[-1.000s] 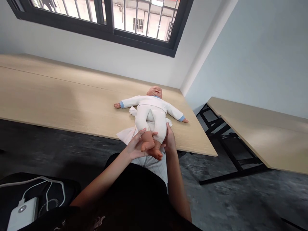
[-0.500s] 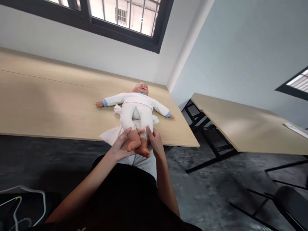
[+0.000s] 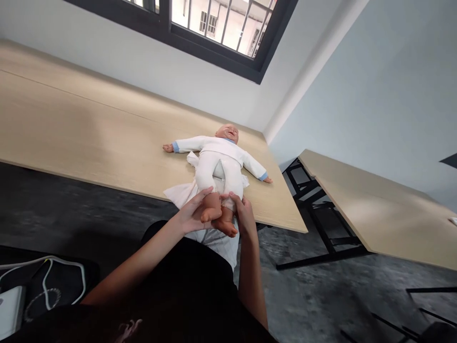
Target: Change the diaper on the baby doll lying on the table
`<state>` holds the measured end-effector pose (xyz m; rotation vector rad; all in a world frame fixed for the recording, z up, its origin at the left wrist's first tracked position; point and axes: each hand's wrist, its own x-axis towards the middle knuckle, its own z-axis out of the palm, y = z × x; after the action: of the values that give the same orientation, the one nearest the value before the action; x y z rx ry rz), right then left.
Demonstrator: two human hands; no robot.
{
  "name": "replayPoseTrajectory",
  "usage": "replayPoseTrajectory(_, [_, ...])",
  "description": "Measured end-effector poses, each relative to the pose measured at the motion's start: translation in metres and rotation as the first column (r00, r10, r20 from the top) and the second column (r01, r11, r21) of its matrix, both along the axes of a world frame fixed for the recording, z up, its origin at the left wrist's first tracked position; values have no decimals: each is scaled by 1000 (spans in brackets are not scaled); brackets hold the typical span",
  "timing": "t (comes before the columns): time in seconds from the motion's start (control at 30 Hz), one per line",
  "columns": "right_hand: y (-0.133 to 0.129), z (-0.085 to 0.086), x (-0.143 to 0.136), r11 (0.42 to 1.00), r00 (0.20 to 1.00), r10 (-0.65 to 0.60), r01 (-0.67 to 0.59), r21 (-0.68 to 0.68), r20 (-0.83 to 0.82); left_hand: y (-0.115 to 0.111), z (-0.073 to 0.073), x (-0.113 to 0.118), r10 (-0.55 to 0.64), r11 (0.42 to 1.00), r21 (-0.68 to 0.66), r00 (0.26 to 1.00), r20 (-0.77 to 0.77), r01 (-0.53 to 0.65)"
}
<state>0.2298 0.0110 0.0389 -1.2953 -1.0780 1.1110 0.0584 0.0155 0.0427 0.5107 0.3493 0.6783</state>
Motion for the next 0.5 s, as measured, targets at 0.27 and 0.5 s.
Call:
replayPoseTrajectory(0.27, [10, 4, 42, 997, 999, -9, 6, -73, -45, 7, 20, -42, 172, 981, -69, 976, -131, -182])
replayPoseTrajectory(0.5, [16, 12, 59, 993, 999, 41, -37, -115, 32, 35, 25, -89, 380, 916, 304, 811, -446, -262])
